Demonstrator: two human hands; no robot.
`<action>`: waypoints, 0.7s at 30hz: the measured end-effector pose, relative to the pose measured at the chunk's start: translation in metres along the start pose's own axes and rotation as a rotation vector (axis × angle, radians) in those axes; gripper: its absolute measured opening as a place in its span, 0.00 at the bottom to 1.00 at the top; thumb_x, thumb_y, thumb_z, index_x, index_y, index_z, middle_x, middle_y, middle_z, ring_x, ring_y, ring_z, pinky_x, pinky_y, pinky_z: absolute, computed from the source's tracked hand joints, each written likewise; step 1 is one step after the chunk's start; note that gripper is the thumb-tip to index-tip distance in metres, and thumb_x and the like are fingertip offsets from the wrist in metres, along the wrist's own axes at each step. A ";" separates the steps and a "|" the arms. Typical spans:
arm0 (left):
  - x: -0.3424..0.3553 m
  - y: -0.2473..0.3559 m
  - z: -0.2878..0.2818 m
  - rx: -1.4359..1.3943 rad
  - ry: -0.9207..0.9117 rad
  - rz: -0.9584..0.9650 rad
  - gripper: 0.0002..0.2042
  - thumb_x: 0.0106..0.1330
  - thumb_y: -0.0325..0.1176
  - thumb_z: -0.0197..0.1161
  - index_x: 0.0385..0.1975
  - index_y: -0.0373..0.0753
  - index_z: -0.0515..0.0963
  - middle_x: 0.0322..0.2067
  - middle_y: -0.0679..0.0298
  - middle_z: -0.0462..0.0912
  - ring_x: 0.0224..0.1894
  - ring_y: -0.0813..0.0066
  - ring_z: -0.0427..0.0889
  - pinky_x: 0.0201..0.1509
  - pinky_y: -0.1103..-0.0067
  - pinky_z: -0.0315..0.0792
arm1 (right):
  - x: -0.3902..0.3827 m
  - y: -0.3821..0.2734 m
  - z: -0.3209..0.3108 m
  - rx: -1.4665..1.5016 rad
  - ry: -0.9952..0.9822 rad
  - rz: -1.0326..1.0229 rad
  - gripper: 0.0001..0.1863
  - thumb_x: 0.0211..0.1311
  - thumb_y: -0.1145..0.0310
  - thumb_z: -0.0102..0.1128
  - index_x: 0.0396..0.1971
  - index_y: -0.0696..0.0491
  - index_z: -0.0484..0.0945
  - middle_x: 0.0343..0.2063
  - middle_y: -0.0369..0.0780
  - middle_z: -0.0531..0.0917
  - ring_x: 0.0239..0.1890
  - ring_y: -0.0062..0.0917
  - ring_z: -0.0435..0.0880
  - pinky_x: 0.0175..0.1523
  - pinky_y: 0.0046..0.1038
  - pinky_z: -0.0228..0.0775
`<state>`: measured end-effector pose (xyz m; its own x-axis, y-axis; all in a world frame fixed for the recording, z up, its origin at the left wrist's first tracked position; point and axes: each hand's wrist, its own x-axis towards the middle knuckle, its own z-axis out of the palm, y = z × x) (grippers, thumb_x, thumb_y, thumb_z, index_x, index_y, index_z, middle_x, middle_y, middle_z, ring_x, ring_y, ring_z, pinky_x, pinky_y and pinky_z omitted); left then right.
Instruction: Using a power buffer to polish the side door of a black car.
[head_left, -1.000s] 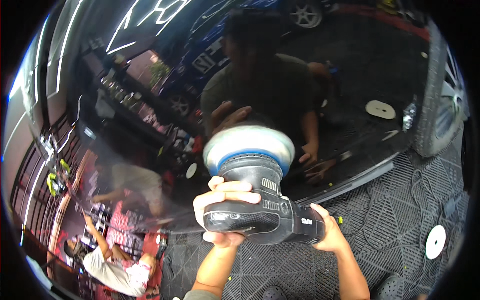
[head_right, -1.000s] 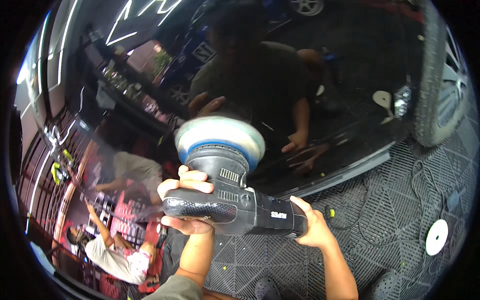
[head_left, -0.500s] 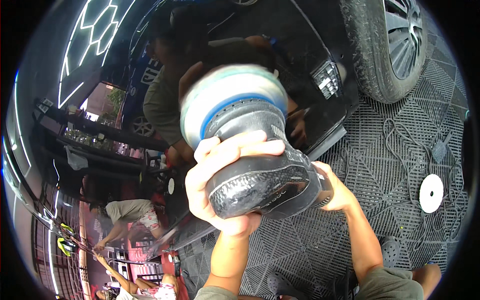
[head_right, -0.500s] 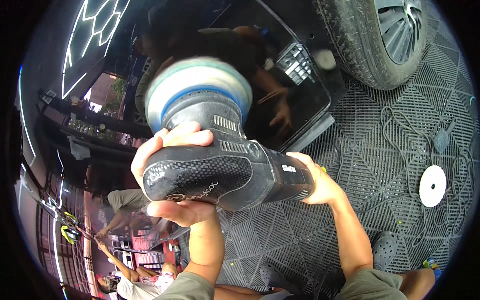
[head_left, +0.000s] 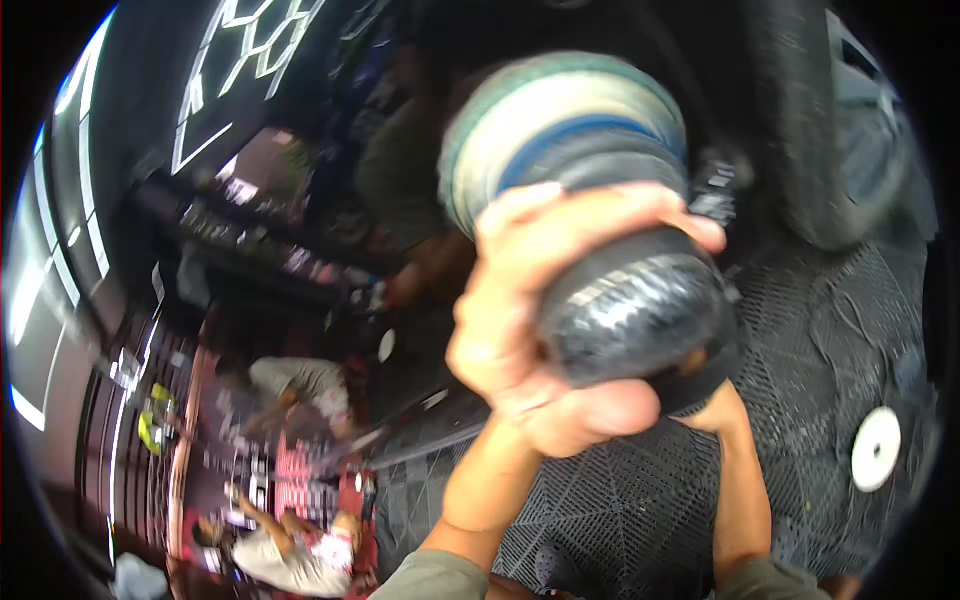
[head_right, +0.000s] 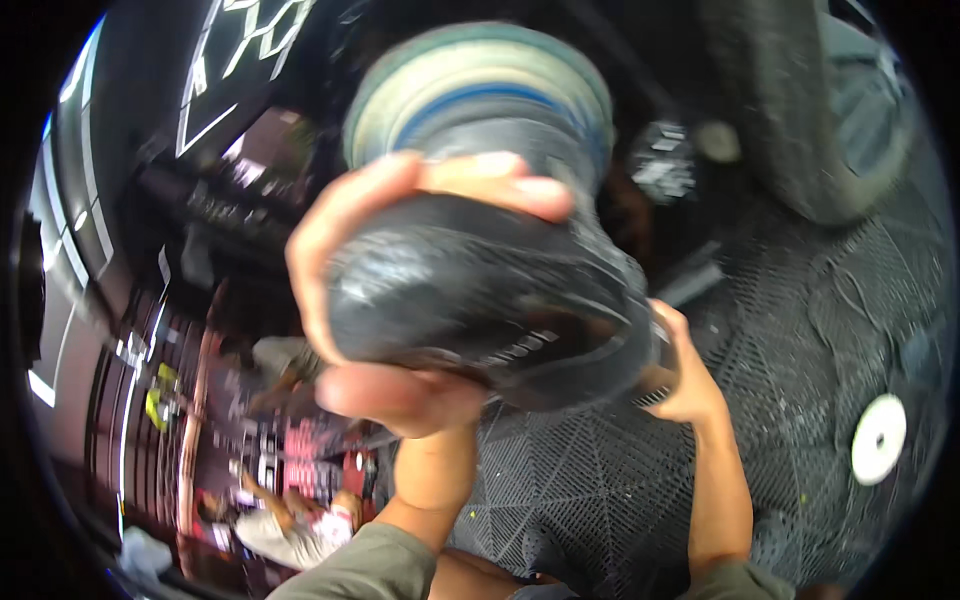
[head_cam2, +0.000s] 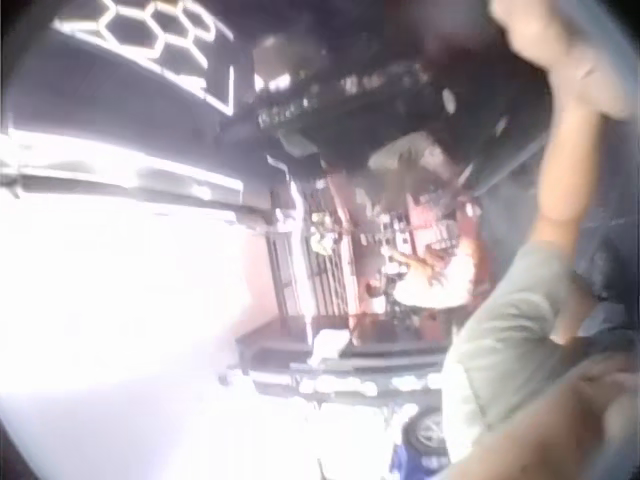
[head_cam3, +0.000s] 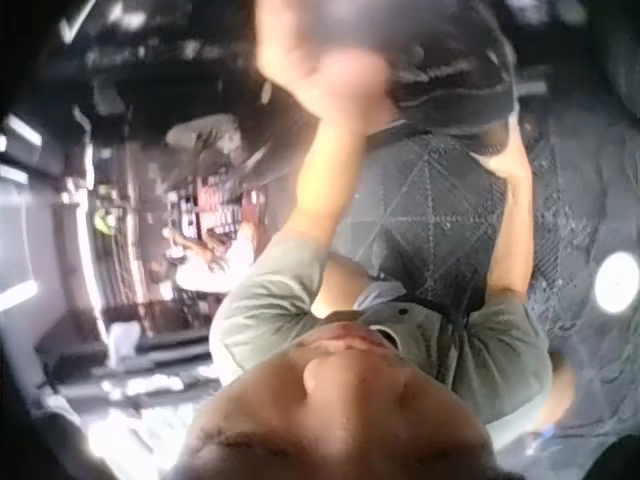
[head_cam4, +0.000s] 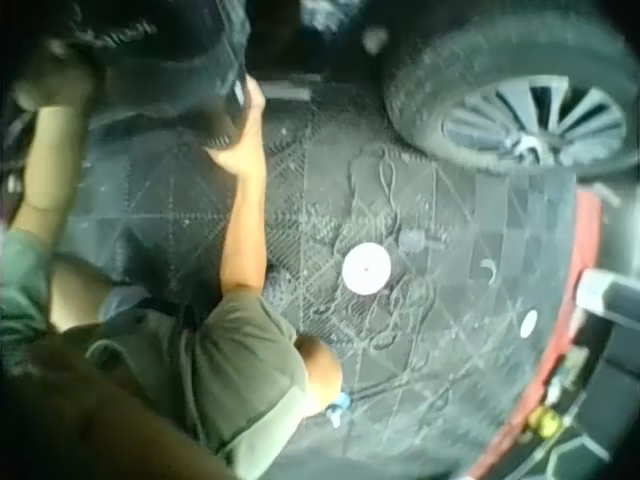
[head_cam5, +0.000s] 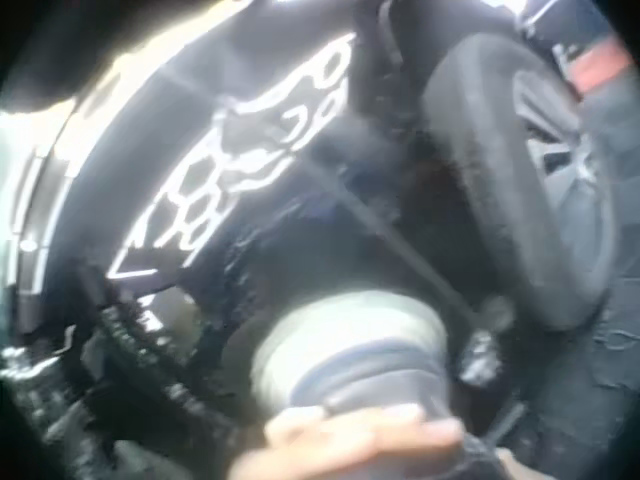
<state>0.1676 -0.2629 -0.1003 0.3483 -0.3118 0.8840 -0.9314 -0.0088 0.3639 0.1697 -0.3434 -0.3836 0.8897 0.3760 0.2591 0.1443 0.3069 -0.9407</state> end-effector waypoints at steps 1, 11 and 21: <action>-0.020 -0.013 -0.005 0.007 0.039 -0.048 0.35 0.61 0.54 0.61 0.44 0.16 0.71 0.39 0.39 0.81 0.38 0.56 0.85 0.59 0.70 0.63 | -0.012 0.023 -0.007 -0.063 0.033 0.027 0.62 0.17 0.70 0.73 0.66 0.52 0.53 0.60 0.42 0.65 0.66 0.35 0.61 0.69 0.35 0.51; -0.119 0.063 -0.155 0.597 0.026 0.013 0.36 0.65 0.68 0.35 0.54 0.37 0.62 0.27 0.50 0.84 0.43 0.51 0.82 0.59 0.67 0.58 | -0.015 0.033 0.143 0.076 -0.050 -0.135 0.55 0.30 0.79 0.73 0.65 0.55 0.52 0.54 0.42 0.71 0.58 0.31 0.70 0.63 0.32 0.59; -0.230 0.125 -0.265 0.454 0.453 -0.128 0.34 0.68 0.66 0.29 0.60 0.44 0.58 0.33 0.59 0.75 0.62 0.51 0.65 0.68 0.48 0.53 | -0.017 0.046 0.268 -0.200 -0.166 -0.230 0.48 0.33 0.79 0.69 0.62 0.46 0.60 0.38 0.47 0.83 0.38 0.46 0.83 0.45 0.37 0.76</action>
<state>-0.0011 0.0593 -0.1802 0.3768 0.1490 0.9142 -0.7973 -0.4501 0.4020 0.0456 -0.1014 -0.3727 0.7439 0.4589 0.4858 0.4295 0.2286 -0.8737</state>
